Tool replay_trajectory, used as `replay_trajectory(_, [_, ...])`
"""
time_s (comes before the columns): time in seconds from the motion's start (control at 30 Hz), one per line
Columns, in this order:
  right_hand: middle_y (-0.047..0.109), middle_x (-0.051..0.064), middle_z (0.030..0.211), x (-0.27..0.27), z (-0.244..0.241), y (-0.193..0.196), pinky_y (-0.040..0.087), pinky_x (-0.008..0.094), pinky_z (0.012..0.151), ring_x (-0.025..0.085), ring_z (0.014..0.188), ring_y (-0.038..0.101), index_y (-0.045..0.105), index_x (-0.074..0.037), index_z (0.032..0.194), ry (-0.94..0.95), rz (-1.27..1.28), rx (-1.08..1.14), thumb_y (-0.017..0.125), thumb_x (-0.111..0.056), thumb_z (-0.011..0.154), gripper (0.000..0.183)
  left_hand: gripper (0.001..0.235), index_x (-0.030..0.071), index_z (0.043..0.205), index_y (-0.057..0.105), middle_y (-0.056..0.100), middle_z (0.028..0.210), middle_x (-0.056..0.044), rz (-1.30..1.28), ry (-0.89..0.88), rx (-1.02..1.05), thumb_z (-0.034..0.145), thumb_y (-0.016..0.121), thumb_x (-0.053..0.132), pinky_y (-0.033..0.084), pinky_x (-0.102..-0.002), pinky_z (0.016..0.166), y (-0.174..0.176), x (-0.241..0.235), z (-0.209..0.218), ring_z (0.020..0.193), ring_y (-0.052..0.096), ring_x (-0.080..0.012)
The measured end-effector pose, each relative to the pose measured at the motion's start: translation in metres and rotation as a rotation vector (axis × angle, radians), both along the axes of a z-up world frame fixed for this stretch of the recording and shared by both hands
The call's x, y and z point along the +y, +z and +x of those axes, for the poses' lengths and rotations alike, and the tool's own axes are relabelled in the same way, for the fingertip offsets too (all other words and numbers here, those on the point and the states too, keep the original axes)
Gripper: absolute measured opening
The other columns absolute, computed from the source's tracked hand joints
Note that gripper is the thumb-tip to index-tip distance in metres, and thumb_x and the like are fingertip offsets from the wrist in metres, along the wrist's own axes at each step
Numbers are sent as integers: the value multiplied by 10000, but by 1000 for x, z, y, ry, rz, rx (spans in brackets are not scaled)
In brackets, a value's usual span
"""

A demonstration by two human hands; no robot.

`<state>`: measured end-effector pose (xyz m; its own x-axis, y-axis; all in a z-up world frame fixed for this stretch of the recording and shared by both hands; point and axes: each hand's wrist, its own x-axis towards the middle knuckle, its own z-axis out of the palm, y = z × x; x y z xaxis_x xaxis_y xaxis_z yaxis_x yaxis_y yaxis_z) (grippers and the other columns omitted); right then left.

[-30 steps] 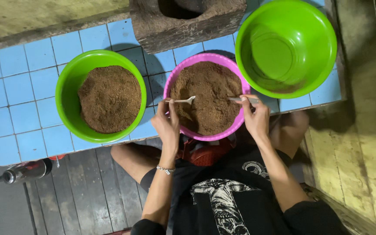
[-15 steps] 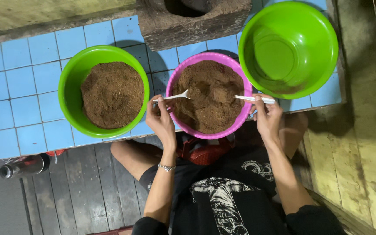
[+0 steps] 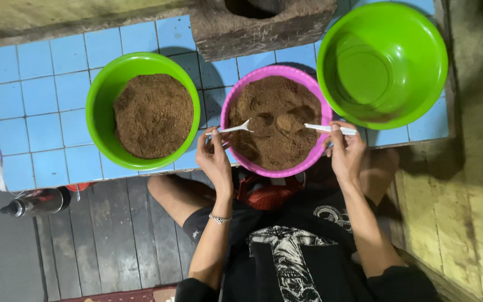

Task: The person scoops a brown granular substance from a pink bowl using two spoons and transfers it into a green bowl. The person repeats this scooping and transferring action multiple times.

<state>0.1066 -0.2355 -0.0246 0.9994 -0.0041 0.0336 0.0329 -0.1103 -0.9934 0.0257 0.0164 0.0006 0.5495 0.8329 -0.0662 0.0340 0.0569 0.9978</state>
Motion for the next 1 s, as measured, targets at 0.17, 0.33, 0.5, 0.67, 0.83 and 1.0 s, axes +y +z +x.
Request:
replay_trajectory(0.17, [697, 239, 834, 0, -1, 3, 472, 214, 426, 162, 596, 635, 628, 45, 1179, 10, 11, -12, 562, -87, 1095, 170, 196, -14, 1090, 661, 742, 827, -209, -45, -2, -27, 1028, 579, 153, 635, -333, 654, -9, 2, -2, 710, 715, -201])
replay_trajectory(0.33, [706, 247, 865, -4, 3, -4, 479, 212, 430, 160, 597, 637, 613, 44, 1183, 22, 20, -8, 568, -88, 1095, 166, 199, -18, 1092, 649, 744, 836, -213, -73, -8, -29, 1031, 578, 158, 631, -346, 663, -9, 1, -2, 722, 721, -213])
replay_trajectory(0.5, [677, 205, 810, -8, 4, -13, 473, 207, 437, 160, 606, 635, 610, 44, 1194, 15, 25, -15, 576, -110, 1099, 184, 206, -27, 1109, 643, 735, 847, -217, -84, -15, -31, 1036, 571, 152, 619, -339, 664, -8, 1, 0, 734, 721, -217])
replay_trajectory(0.67, [695, 236, 835, -9, 3, -8, 479, 214, 434, 167, 603, 642, 615, 50, 1195, 15, 17, -28, 587, -115, 1100, 192, 202, -32, 1112, 641, 734, 846, -226, -86, -12, -25, 1035, 573, 143, 618, -341, 670, -3, 0, -1, 730, 724, -221])
replay_trajectory(0.83, [710, 238, 888, -13, 4, -13, 492, 216, 467, 158, 626, 638, 627, 42, 1198, -18, -19, -118, 565, -87, 1112, 168, 206, -30, 1115, 642, 733, 855, -217, -77, -11, -40, 1038, 570, 146, 625, -334, 664, -6, 0, -1, 743, 732, -229])
replay_trajectory(1.0, [782, 150, 994, -17, 1, -25, 549, 303, 618, 175, 691, 700, 750, -40, 1144, 6, -331, -346, 588, -102, 1109, 177, 188, -1, 1084, 686, 744, 907, -224, 79, -25, -3, 1045, 565, 137, 634, -370, 663, -8, 1, -2, 828, 764, -281])
